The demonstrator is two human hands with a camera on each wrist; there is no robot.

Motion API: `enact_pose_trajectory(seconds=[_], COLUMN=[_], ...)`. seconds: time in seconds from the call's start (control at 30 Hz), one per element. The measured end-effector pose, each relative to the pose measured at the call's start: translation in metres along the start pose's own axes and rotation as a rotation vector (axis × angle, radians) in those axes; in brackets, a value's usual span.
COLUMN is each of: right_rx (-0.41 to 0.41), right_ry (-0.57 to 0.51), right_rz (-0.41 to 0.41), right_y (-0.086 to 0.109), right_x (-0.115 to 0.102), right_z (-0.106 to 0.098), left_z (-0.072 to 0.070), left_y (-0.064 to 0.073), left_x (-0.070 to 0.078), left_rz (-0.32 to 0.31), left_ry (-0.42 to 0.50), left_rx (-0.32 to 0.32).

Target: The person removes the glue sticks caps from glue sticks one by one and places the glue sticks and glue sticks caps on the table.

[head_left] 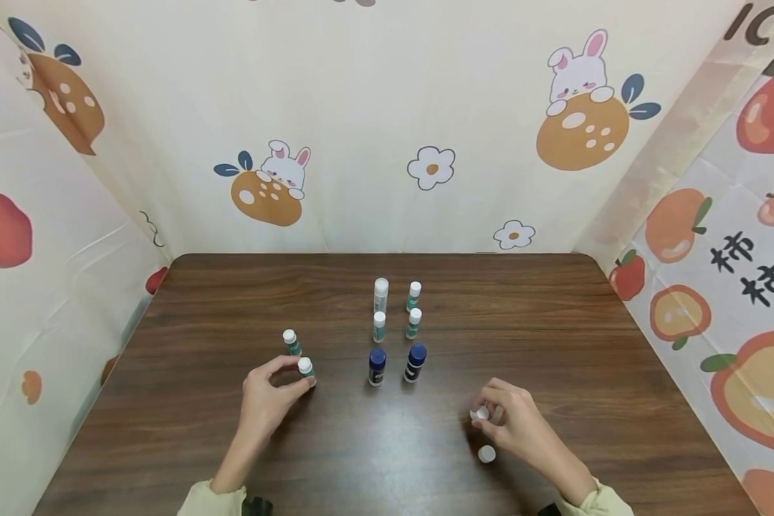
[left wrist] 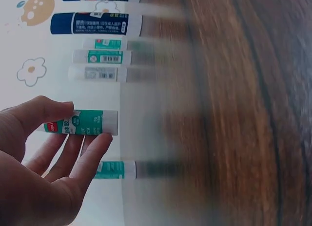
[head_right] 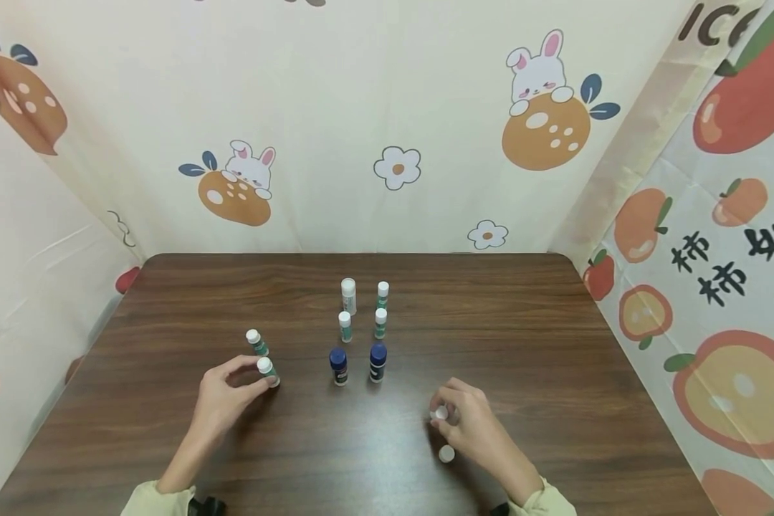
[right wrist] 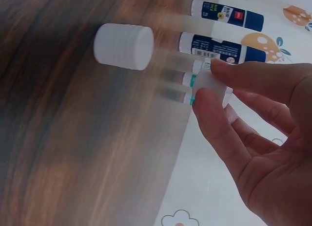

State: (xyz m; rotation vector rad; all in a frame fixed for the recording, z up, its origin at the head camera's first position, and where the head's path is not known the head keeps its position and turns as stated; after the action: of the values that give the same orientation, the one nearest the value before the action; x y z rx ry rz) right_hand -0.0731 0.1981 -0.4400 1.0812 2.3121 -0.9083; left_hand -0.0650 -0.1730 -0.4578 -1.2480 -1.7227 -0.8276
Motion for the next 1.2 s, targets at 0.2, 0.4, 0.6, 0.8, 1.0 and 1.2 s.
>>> enact_pose_trajectory(seconds=[0.2,0.4,0.6,0.8,1.0,1.2], right_rx=[-0.026,-0.031,-0.055,-0.044,-0.066,-0.079], right_ry=[0.007,0.033,0.031,0.036,0.019,0.022], right_rz=[0.03,0.033,0.071,0.071,0.099,0.106], right_y=[0.004,0.01,0.016,0.019,0.022,0.024], right_x=[0.005,0.012,0.016,0.019,0.021,0.023], right_z=[0.001,0.004,0.006,0.009,0.009,0.009], left_z=[-0.004,-0.008,-0.01,-0.008,-0.007,-0.008], left_y=[-0.006,-0.013,-0.018,-0.02,-0.023,-0.024], left_x=[-0.004,-0.006,-0.01,-0.013,-0.015,-0.014], left_rz=[-0.032,-0.042,-0.07,-0.08,-0.092,-0.098], left_ry=[0.0,-0.041,-0.047,-0.033,-0.051,-0.073], left_rx=[0.038,0.09,0.079,0.076,0.092,0.098])
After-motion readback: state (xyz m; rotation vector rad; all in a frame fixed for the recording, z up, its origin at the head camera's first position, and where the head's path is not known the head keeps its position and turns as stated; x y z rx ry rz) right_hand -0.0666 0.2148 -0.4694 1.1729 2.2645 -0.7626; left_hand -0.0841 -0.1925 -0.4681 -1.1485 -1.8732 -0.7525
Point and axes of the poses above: each hand's wrist, its own y-axis away from the middle knuckle, its own z-axis out of the palm, x = y × z, the point moved 1 cm from there along -y, towards the middle knuckle, and after that the axes turned 3 degrees about -y, right-handed, at the moved point
